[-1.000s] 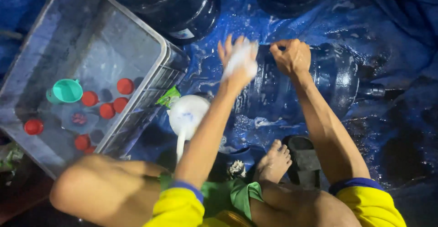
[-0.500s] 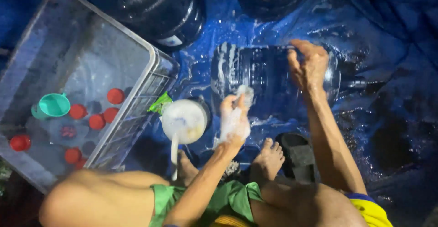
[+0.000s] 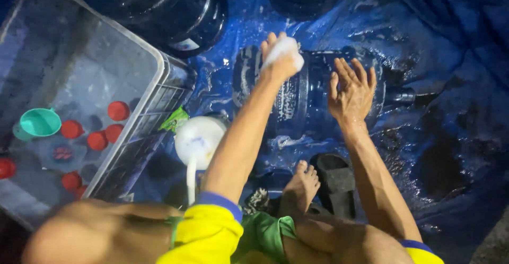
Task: Manually scrubbing the interior and exterior of a large blue water jug with soapy water and a sponge.
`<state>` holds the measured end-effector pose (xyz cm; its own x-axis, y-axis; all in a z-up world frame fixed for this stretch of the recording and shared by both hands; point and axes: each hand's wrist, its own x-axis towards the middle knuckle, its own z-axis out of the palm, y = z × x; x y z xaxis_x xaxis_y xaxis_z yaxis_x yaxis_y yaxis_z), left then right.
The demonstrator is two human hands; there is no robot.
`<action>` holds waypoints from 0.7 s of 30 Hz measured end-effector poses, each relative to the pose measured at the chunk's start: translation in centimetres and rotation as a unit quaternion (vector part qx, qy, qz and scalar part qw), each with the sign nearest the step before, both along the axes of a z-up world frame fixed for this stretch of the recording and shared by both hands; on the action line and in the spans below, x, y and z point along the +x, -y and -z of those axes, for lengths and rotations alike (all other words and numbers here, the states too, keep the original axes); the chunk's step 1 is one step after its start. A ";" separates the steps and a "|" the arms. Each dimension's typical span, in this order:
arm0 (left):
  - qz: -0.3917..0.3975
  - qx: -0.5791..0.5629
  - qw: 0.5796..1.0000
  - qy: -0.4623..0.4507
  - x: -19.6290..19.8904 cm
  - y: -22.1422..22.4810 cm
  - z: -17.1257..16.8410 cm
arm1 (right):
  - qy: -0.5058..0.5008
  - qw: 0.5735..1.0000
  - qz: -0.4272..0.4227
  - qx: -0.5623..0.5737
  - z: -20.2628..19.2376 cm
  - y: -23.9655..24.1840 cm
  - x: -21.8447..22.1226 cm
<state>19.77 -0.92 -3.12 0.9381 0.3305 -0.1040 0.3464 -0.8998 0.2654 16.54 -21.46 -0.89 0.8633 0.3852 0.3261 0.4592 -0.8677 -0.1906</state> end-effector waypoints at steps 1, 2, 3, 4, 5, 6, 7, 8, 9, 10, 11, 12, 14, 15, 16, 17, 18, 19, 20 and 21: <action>0.019 -0.018 0.998 -0.064 1.5 -0.6 -0.7 | -0.006 1.000 -0.002 0.004 -0.3 -0.3 0.4; 0.042 -0.036 0.990 -0.133 2.6 -1.0 -1.1 | -0.018 1.000 0.000 0.007 -0.4 -0.4 0.2; 0.046 -0.036 0.989 -0.134 0.9 0.4 -0.8 | -0.019 1.000 0.004 0.006 0.4 -0.2 1.0; 0.027 0.027 0.998 -0.052 -0.6 1.3 -0.5 | -0.018 1.000 0.018 -0.004 1.3 -0.4 2.0; 0.008 0.089 0.996 0.031 -2.2 2.1 -0.2 | -0.017 0.999 0.031 -0.015 2.2 -0.7 3.0; 0.013 0.089 0.996 0.029 -5.5 3.5 -2.2 | -0.019 0.999 0.036 -0.015 2.6 -1.0 3.8; -0.018 0.124 0.989 0.080 -8.8 5.0 -4.3 | -0.033 0.999 0.034 -0.012 3.0 -1.2 4.6; -0.052 0.159 0.978 0.128 -12.4 6.4 -6.6 | -0.048 0.998 0.029 -0.010 3.3 -1.4 5.2; -0.050 0.159 0.978 0.123 -14.7 7.1 -5.3 | -0.053 0.998 0.030 -0.011 4.1 -1.1 5.3; -0.044 0.163 0.970 0.177 -16.3 7.4 -4.0 | -0.006 1.000 0.025 -0.012 4.7 -1.5 6.3; -0.037 0.168 0.958 0.229 -18.0 7.7 -2.7 | 0.041 0.999 0.020 -0.013 5.3 -1.8 7.3; -0.033 0.168 0.955 0.240 -18.7 7.4 1.5 | 0.051 0.998 0.026 -0.011 5.9 -2.0 8.6; -0.008 0.046 0.970 0.240 -21.8 7.4 9.9 | 0.024 0.999 0.027 -0.027 7.7 -1.9 9.5; -0.008 0.043 0.971 0.234 -23.2 7.4 9.8 | 0.018 0.999 0.027 -0.030 7.7 -1.4 8.6; 0.038 -0.003 0.976 0.216 -23.2 6.4 9.8 | -0.007 0.999 0.026 -0.030 7.4 -1.6 8.9; 0.085 -0.049 0.976 0.197 -23.2 5.5 9.6 | -0.031 0.999 0.026 -0.030 7.1 -1.8 9.3; 0.089 -0.049 0.975 0.199 -22.0 5.7 8.5 | -0.028 0.999 0.030 -0.028 6.0 -1.9 7.9; 0.045 -0.020 0.974 0.223 -20.8 5.9 7.4 | -0.029 0.998 0.044 -0.021 4.9 -2.1 6.6; 0.003 0.006 0.969 0.246 -19.6 6.2 6.4 | -0.030 0.998 0.060 -0.015 3.9 -2.0 5.2; 0.010 0.005 0.969 0.248 -16.6 6.1 4.0 | -0.028 0.997 0.067 -0.014 3.0 -1.9 4.7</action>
